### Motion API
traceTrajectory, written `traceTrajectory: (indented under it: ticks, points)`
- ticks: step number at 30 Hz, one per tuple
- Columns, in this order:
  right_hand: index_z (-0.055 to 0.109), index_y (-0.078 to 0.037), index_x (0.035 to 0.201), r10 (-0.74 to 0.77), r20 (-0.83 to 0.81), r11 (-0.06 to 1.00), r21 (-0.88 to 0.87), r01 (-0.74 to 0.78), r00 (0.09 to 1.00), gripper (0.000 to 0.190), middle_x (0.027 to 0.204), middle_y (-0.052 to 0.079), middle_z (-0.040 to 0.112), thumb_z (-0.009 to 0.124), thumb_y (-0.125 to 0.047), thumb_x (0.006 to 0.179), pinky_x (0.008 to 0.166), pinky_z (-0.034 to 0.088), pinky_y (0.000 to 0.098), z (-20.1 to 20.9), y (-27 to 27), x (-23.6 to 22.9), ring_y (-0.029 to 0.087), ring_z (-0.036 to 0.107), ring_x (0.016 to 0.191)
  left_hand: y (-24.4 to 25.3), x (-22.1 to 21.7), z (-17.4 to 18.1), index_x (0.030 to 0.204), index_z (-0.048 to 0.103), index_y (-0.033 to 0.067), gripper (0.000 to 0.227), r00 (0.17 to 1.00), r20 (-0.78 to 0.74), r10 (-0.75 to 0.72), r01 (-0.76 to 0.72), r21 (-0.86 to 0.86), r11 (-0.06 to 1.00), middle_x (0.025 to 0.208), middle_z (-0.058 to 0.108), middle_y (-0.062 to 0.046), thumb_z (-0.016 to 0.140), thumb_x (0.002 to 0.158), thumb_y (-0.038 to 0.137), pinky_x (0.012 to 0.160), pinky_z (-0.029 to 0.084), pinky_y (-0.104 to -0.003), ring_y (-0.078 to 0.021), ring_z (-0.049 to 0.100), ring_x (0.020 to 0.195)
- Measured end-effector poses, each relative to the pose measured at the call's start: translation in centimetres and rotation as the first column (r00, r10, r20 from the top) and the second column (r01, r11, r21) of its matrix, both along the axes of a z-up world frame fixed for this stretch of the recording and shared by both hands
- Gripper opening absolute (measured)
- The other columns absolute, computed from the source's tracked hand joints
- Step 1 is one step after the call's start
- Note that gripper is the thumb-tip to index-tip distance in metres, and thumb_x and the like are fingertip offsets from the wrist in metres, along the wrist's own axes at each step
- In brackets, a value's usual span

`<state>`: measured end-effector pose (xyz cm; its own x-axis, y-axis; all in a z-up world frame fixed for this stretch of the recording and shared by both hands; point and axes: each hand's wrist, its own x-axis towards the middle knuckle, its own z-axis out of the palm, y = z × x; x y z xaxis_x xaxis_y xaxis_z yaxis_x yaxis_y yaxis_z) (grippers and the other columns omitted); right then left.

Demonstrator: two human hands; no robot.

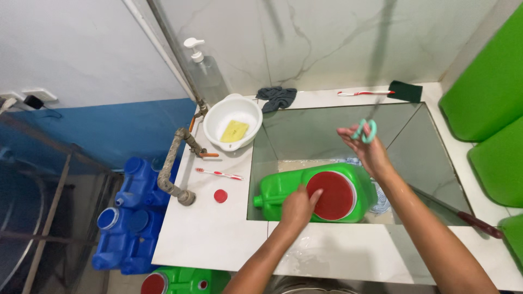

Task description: The person cleans a green plastic container by removing a label with scissors, scrubbing the exterior and interior with a sponge and toothbrush, rinsing with water, and replacing the red cap. The person handles the container, scissors, sponge, toothbrush, and cap during the process.

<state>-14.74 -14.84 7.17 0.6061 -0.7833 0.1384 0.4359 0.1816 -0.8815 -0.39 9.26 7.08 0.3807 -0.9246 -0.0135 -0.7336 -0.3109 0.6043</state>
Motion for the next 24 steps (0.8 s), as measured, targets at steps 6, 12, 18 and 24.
traceTrajectory:
  ticks: [6,12,18,24]
  points:
    - [0.047,-0.009,0.13,-0.244,-0.244,0.931,-0.33,0.156,0.938,0.051,0.146,0.017,0.057,0.043,-0.053,0.104,0.117,0.034,0.0481,-3.1,10.7,-6.5,0.034,0.047,0.14,-1.6,1.1,-3.5,0.129,0.052,-0.0088,0.051,0.995,0.085,-0.044,0.079,-0.459,0.885,0.121,0.064,-0.031,0.066,0.1,0.031,0.092,0.053,-0.05,-0.0457,0.065,0.107]
    - [0.047,-0.009,0.138,-0.406,-0.517,0.812,-0.583,0.038,0.754,0.049,0.134,0.018,0.06,0.042,-0.047,0.106,0.105,0.04,0.0454,-0.4,15.0,-1.4,0.036,0.053,0.129,-1.9,-2.0,-7.6,0.132,0.048,-0.0025,0.051,0.767,-0.641,0.045,-0.286,-0.277,0.917,0.127,0.065,-0.02,0.073,0.09,0.015,0.095,0.055,-0.039,-0.0311,0.067,0.112]
    - [0.059,-0.017,0.123,0.015,-0.807,0.797,-0.347,-0.495,0.59,0.039,0.118,0.005,0.076,0.047,-0.045,0.098,0.095,0.051,0.0386,3.0,7.9,3.3,0.025,0.07,0.109,1.3,-3.6,-9.1,0.117,0.055,0.0013,0.034,0.063,-0.987,0.147,-0.272,0.125,0.954,0.106,0.066,-0.01,0.075,0.094,0.015,0.085,0.062,-0.038,-0.0188,0.063,0.089]
    - [0.063,-0.007,0.119,0.274,-0.582,0.808,-0.292,-0.512,0.765,0.044,0.114,0.015,0.077,0.052,-0.045,0.1,0.1,0.051,0.0372,0.5,5.0,6.4,0.026,0.068,0.111,2.4,0.9,-5.6,0.101,0.064,-0.0006,0.045,0.774,-0.613,0.161,-0.062,0.18,0.982,0.089,0.07,-0.015,0.063,0.104,0.044,0.076,0.057,-0.041,-0.0246,0.067,0.079]
